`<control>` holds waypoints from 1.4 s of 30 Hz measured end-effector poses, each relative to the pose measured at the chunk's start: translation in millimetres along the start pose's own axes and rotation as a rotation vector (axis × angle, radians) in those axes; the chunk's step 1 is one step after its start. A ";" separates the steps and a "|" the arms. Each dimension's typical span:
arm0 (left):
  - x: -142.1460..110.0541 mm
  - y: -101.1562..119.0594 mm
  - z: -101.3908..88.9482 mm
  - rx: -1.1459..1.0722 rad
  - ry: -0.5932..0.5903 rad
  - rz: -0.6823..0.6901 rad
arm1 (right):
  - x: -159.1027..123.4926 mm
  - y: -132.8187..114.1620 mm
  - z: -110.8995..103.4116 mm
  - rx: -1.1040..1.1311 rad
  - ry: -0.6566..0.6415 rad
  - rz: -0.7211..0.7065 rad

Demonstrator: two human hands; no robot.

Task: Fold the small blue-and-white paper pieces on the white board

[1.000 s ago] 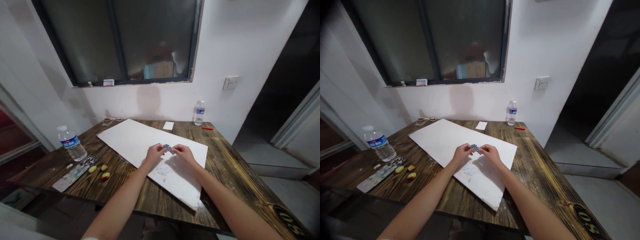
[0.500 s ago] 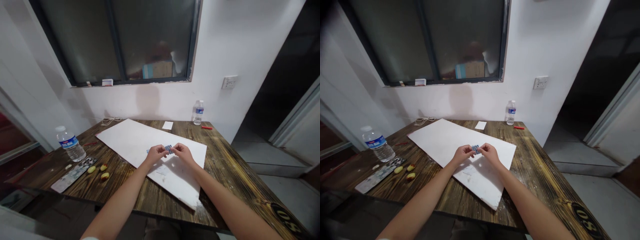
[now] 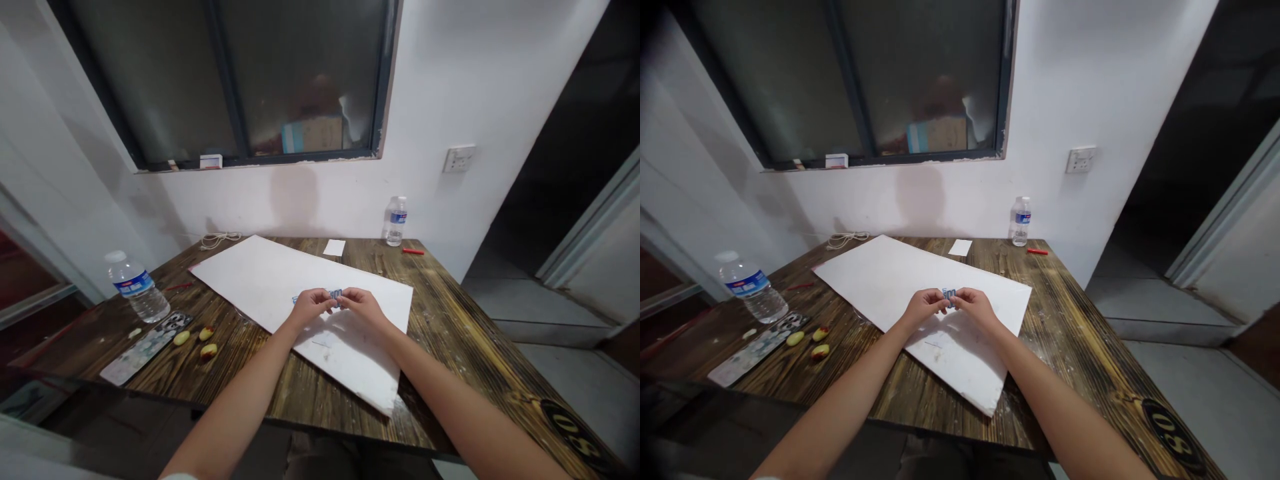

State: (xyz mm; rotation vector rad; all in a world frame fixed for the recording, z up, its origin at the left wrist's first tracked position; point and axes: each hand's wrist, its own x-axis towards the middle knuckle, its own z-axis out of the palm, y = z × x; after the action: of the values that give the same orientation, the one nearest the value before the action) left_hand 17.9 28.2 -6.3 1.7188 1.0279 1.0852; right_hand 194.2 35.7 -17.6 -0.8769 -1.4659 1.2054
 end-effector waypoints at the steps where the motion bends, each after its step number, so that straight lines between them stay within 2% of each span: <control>1: 0.5 0.0 -0.4 0.012 0.012 0.001 | -0.3 -0.8 -0.1 -0.015 -0.004 0.006; 4: 4.1 -4.0 -5.6 0.065 0.147 -0.006 | 0.1 -1.0 -1.9 -0.008 0.074 -0.007; 8: 9.0 -12.9 -23.1 0.297 0.488 -0.102 | 3.9 5.0 -6.9 0.057 0.237 0.003; 10: 9.1 -14.4 -31.0 0.486 0.526 -0.153 | 6.1 9.0 -9.4 0.072 0.306 0.014; 12: 7.2 -12.6 -34.8 0.667 0.450 -0.177 | 7.4 11.6 -11.0 0.067 0.338 0.013; 15: 1.7 -6.0 -34.6 0.893 0.225 -0.184 | 7.8 12.1 -11.5 0.035 0.325 -0.003; 18: -3.4 -0.5 -35.3 0.983 0.006 -0.223 | 8.1 12.2 -10.5 0.006 0.305 -0.017; 20: -4.8 0.7 -37.9 0.985 -0.063 -0.237 | 9.0 13.8 -10.0 -0.009 0.303 -0.022; 24: -3.4 1.3 -42.0 0.983 -0.079 -0.260 | 10.6 18.3 -10.1 -0.055 0.290 -0.033; 28: -0.5 6.6 -39.4 0.970 -0.009 -0.237 | 10.6 19.5 -10.0 -0.088 0.272 -0.020; 32: 3.0 13.0 -33.2 0.796 0.072 -0.129 | 9.6 20.0 -8.9 -0.144 0.220 -0.003; 37: 3.1 17.0 -20.8 0.474 -0.021 0.019 | 6.2 20.5 -5.4 -0.268 0.151 -0.011; 39: 1.7 17.8 -15.5 0.440 -0.033 0.041 | 4.9 20.1 -3.7 -0.269 0.104 -0.017; 42: 0.3 17.8 -10.7 0.461 0.031 0.069 | 4.6 20.0 -1.8 -0.208 0.036 -0.026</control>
State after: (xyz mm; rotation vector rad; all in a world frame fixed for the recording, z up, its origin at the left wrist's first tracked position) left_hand 11.5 25.3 13.2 2.1181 1.3229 0.9685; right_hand 193.7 45.2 -35.9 -1.0110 -1.5889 1.0256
